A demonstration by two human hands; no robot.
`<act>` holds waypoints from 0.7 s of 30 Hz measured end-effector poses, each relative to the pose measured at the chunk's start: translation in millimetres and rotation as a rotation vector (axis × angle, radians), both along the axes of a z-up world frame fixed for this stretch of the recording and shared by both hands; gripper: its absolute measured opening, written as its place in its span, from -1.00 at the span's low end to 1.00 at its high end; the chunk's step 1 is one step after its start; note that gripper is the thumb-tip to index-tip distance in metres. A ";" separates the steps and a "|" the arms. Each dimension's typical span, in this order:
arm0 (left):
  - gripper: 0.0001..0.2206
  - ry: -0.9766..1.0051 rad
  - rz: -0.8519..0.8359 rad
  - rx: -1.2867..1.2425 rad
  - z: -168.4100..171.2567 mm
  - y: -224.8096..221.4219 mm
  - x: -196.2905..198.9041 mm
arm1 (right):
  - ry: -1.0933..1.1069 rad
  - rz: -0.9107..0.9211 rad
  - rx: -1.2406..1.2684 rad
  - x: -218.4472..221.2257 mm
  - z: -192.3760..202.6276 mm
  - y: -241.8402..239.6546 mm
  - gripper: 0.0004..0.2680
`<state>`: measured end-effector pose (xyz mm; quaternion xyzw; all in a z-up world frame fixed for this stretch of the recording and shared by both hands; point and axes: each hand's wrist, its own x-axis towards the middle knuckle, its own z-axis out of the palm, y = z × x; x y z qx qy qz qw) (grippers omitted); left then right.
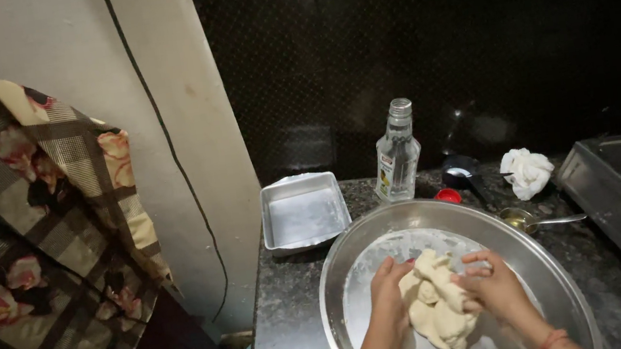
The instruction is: The recorder is kneading dough in a large metal tray, adding water from a bottle.
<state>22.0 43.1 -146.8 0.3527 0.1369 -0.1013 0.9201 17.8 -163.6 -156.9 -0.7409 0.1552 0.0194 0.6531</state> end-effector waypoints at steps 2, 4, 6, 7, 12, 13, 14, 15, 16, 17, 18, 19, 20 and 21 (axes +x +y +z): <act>-0.21 0.021 0.006 0.024 -1.0 -5.1 4.8 | 0.053 0.018 -0.074 -4.3 11.0 14.5 -0.55; -0.26 0.040 0.011 0.053 -9.4 -6.4 15.4 | 0.104 0.034 -0.143 -9.6 38.0 32.0 -0.47; -0.52 -0.014 0.106 0.285 -28.7 -9.6 23.3 | 0.135 0.168 -0.832 -23.8 79.7 46.9 -0.34; -0.52 -0.014 0.105 0.285 -19.7 -9.1 15.2 | 0.135 0.168 -0.831 -32.6 101.9 56.5 -0.34; -0.60 0.037 0.245 0.824 -30.0 -13.1 27.1 | 0.109 0.447 -1.165 -31.0 99.2 79.6 -0.16; -0.60 0.039 0.246 0.825 -31.2 -14.1 28.2 | 0.109 0.450 -1.164 -29.8 92.5 78.9 -0.16; -0.58 0.038 0.207 0.720 -32.3 -14.9 28.9 | -0.015 0.459 -1.095 -28.9 85.7 78.3 -0.24; -0.56 0.035 0.172 0.615 -33.1 -14.5 30.8 | -0.141 0.465 -1.023 -26.9 79.0 78.8 -0.31; -0.56 0.035 0.175 0.617 -29.3 -12.3 31.3 | -0.143 0.468 -1.022 -25.4 85.0 79.5 -0.31; -0.56 0.053 0.164 0.522 -26.1 -9.5 29.9 | -0.169 0.443 -0.961 -25.6 90.5 80.7 -0.43; -0.57 0.070 0.153 0.426 -22.9 -6.7 28.2 | -0.194 0.417 -0.901 -26.1 96.0 82.0 -0.56; -0.57 0.071 0.156 0.425 -46.2 -7.6 33.2 | -0.195 0.420 -0.902 -21.4 91.5 77.7 -0.56; -0.60 -0.082 0.226 0.619 -69.3 -8.6 38.2 | -0.152 0.359 -0.810 -16.6 87.2 73.4 -0.64; -0.61 -0.240 0.299 0.814 -91.5 -7.3 45.8 | -0.112 0.300 -0.717 -9.6 83.3 70.8 -0.72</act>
